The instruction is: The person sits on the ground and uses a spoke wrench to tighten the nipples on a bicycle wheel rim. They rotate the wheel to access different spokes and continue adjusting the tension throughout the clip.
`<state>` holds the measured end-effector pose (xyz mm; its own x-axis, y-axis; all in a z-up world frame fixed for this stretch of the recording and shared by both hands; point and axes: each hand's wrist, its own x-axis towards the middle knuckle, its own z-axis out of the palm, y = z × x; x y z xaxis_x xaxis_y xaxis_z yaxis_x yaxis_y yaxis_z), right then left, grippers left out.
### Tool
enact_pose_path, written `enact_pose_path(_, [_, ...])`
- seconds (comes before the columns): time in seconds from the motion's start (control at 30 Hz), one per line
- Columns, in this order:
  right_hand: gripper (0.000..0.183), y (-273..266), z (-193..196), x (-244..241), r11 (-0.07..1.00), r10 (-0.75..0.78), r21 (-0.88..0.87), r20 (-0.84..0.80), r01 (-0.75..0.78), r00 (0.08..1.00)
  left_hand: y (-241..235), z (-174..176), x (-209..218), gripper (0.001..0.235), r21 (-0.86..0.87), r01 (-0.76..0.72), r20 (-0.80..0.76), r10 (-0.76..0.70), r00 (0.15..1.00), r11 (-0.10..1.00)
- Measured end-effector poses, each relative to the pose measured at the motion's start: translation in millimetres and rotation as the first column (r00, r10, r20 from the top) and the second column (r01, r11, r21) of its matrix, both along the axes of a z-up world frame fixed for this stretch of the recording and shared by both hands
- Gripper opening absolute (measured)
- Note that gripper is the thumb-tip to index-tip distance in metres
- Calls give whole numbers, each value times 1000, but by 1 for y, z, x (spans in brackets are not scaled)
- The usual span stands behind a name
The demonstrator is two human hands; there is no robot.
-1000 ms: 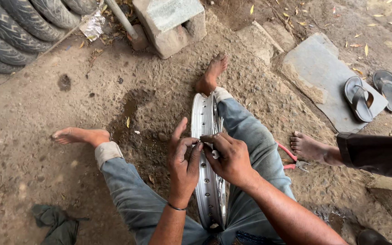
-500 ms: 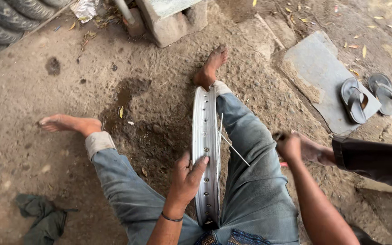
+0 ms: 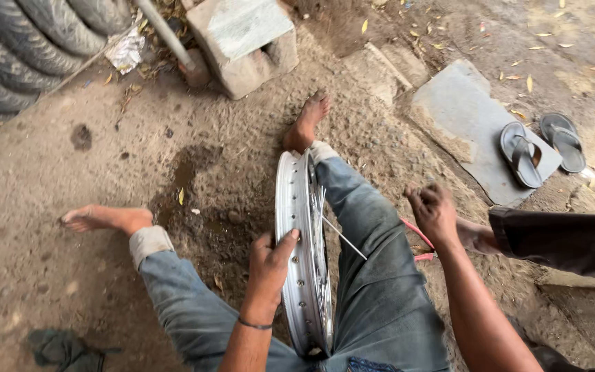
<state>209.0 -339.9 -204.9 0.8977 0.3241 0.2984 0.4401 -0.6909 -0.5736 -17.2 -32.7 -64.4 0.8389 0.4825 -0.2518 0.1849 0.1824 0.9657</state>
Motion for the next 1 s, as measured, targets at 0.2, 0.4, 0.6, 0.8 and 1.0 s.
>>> enact_pose_path(0.2, [29,88,103,-75,775,180,593,-536,216,825,-7,4,-5,38,-31,-17,2,17,1000,999])
enact_pose_path(0.4, [22,167,94,-128,443,531,866,-462,232,710,-1,9,0,38,-63,-14,-14,13,1000,998])
enact_pose_path(0.6, [20,153,88,-124,424,618,875,-469,235,631,-4,7,-1,36,-120,2,22,1,1000,993])
enact_pose_path(0.8, [8,139,82,-170,417,656,650,-699,635,285,0,2,-2,35,-120,50,43,-45,998,991])
enact_pose_path(1.0, [9,132,77,-175,444,651,794,-604,415,459,-2,0,-4,33,-156,64,86,-51,995,986])
